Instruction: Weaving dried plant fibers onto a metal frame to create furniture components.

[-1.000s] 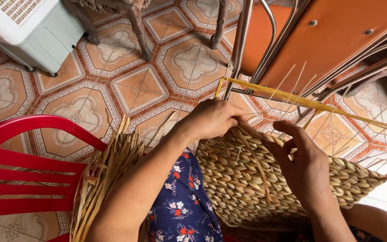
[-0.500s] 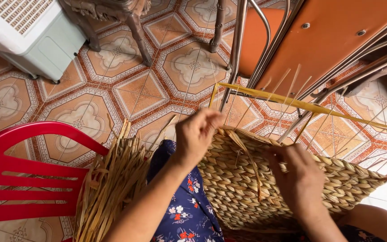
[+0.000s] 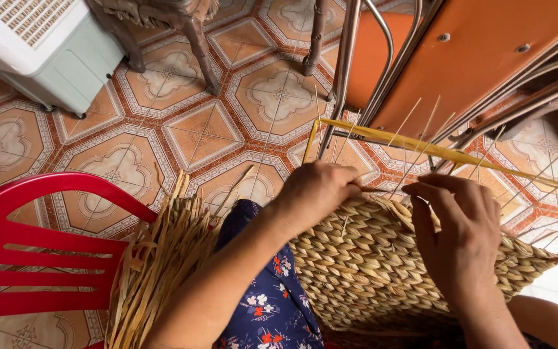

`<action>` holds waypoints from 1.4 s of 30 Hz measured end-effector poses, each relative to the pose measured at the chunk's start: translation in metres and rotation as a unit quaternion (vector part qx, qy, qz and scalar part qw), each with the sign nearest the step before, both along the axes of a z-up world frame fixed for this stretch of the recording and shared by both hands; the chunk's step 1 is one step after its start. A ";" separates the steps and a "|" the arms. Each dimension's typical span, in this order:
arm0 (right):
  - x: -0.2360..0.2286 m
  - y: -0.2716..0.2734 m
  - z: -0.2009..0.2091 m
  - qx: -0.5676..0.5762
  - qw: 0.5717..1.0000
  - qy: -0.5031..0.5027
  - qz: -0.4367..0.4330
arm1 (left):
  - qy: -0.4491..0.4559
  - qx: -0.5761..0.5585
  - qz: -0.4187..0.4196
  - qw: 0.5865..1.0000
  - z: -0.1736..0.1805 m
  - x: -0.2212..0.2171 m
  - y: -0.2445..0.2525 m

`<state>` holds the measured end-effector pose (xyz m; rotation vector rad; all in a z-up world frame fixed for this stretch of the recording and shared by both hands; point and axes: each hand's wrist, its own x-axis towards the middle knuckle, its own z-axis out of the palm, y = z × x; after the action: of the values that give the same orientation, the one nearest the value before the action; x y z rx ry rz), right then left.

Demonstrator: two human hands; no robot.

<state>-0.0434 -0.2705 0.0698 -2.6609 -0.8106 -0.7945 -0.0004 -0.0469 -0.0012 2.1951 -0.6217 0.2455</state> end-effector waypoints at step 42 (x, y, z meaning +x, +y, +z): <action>0.043 -0.123 -0.123 -0.016 0.981 0.178 -0.080 | -0.020 -0.478 0.257 0.840 -0.033 -0.067 0.097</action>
<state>-0.0004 -0.3935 -0.0535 -2.8038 -0.5273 -0.3185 -0.0674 0.0497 -0.0337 1.3151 0.1219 0.7115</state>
